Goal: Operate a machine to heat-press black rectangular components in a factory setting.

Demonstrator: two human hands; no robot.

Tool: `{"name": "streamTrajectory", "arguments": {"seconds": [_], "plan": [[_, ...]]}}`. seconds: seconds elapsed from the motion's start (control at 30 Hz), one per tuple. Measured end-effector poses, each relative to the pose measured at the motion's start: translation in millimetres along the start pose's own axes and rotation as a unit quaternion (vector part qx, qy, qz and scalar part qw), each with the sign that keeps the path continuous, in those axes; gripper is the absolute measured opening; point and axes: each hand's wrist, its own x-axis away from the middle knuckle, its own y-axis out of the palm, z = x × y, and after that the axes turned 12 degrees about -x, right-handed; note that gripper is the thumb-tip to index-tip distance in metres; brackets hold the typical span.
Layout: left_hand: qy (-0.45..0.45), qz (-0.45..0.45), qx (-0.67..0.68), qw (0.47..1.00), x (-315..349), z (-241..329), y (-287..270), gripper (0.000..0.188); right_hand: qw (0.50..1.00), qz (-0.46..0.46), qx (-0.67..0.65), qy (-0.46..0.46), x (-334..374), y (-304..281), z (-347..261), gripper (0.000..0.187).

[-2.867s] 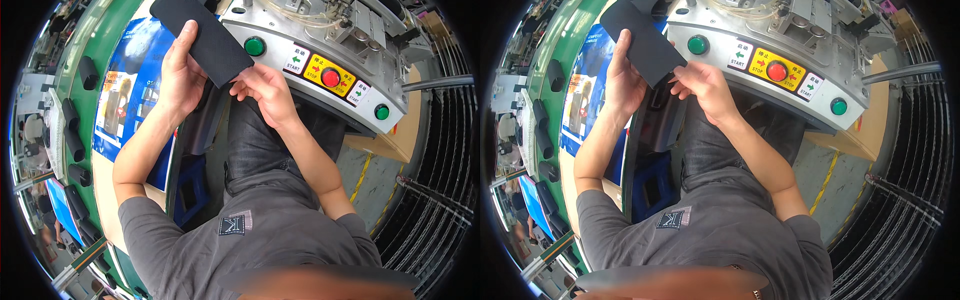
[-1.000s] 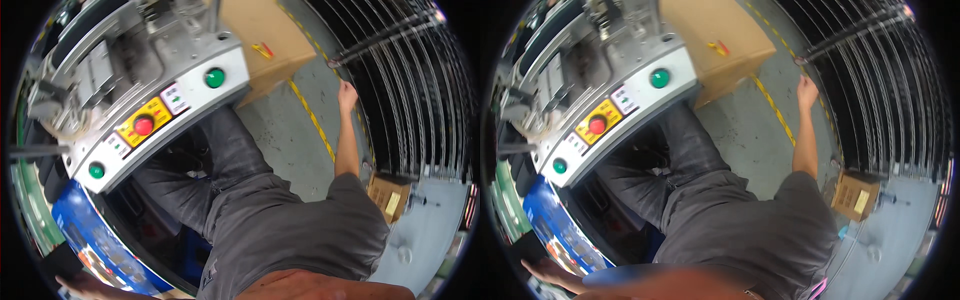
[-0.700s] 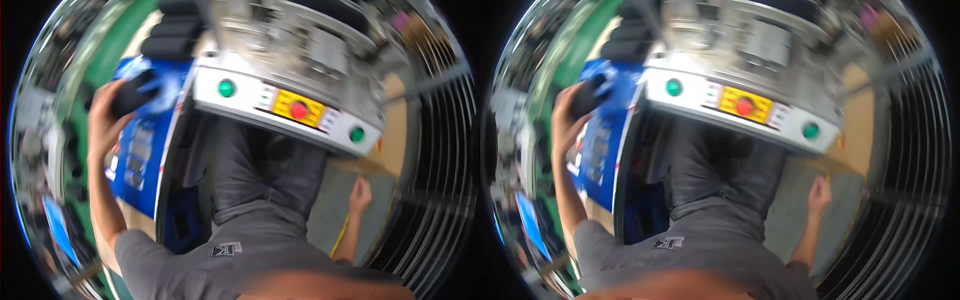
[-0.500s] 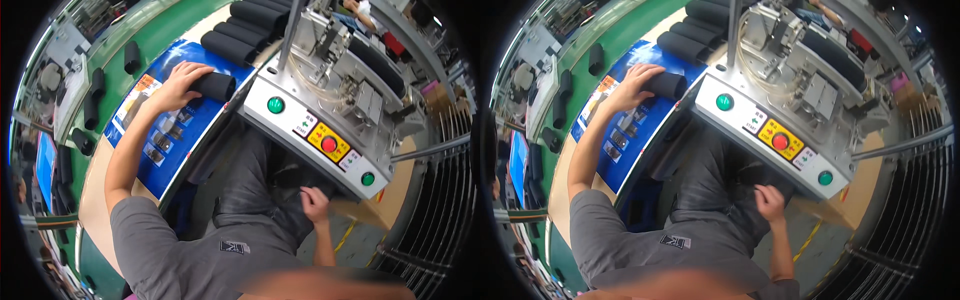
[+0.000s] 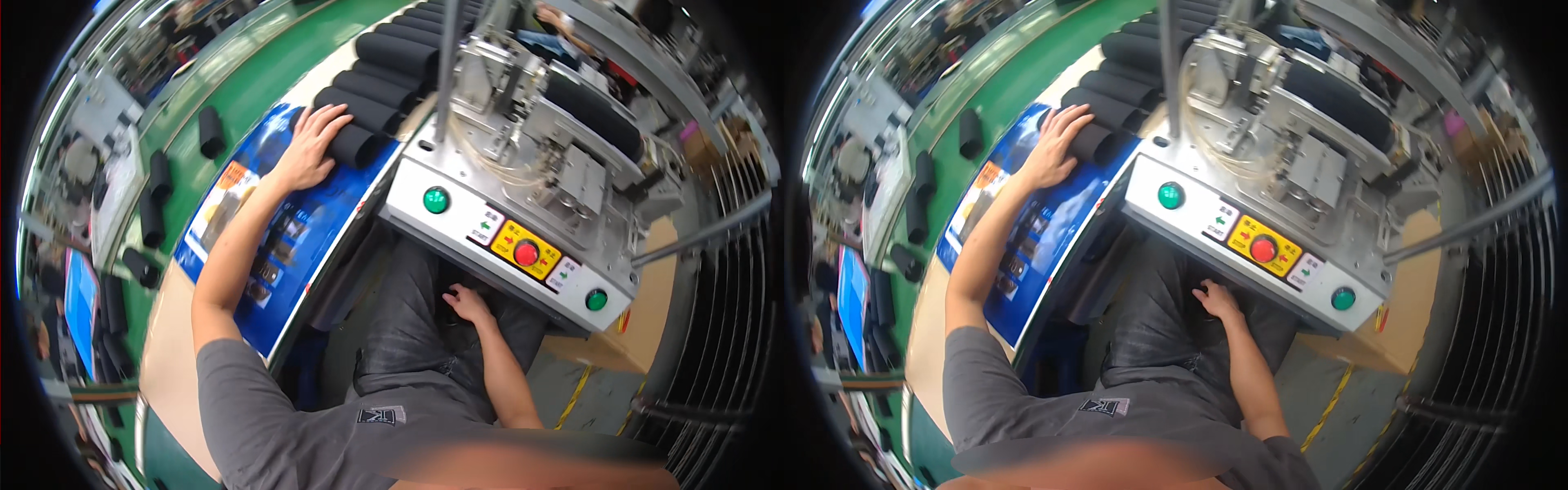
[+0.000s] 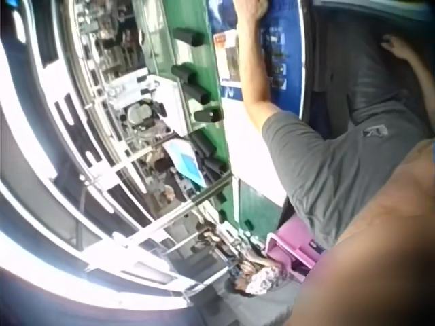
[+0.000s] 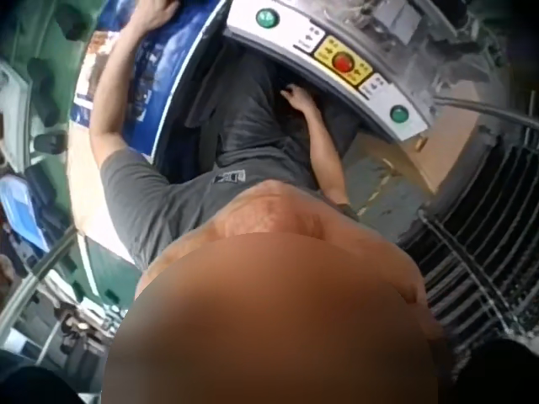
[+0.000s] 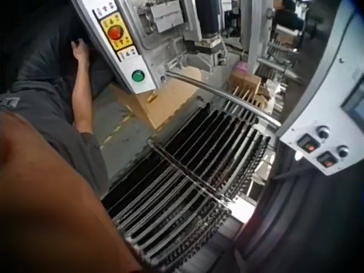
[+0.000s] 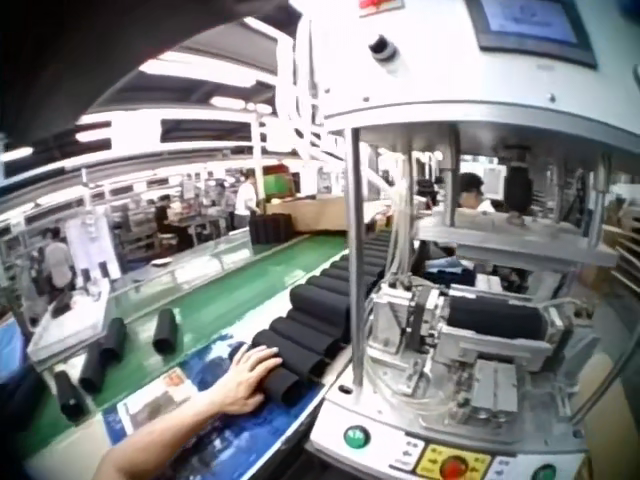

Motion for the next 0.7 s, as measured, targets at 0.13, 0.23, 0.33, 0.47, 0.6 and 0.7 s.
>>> {"name": "streamTrajectory", "arguments": {"seconds": [0.13, 0.23, 0.33, 0.47, 0.6, 0.7], "plan": [[-0.011, 0.011, 0.001, 1.0, -2.9, 8.8, 9.8, 0.091, 0.998, -0.034, 0.038, 0.03, -18.6, 1.2, 35.8, 0.046], [-0.01, 0.021, -0.008, 1.0, -9.9, 7.2, 18.1, 0.089, 0.997, -0.063, 0.047, 0.02, -34.8, 22.0, 47.1, 0.044], [-0.01, 0.027, -0.017, 0.999, -16.9, 9.1, 27.4, 0.088, 0.993, -0.092, 0.071, 0.03, -39.3, 34.7, 46.2, 0.044], [-0.017, 0.05, -0.023, 0.998, -33.0, 13.8, 38.8, 0.087, 0.975, -0.143, 0.157, 0.064, -33.0, 32.3, 35.5, 0.044], [-0.015, 0.072, -0.036, 0.997, -54.8, 12.7, 53.9, 0.086, 0.981, -0.125, 0.134, 0.056, -29.5, 27.1, 32.2, 0.045], [-0.02, 0.073, -0.04, 0.996, -63.9, 6.2, 65.8, 0.086, 0.985, -0.11, 0.124, 0.045, -31.4, 28.5, 35.7, 0.044]]}}
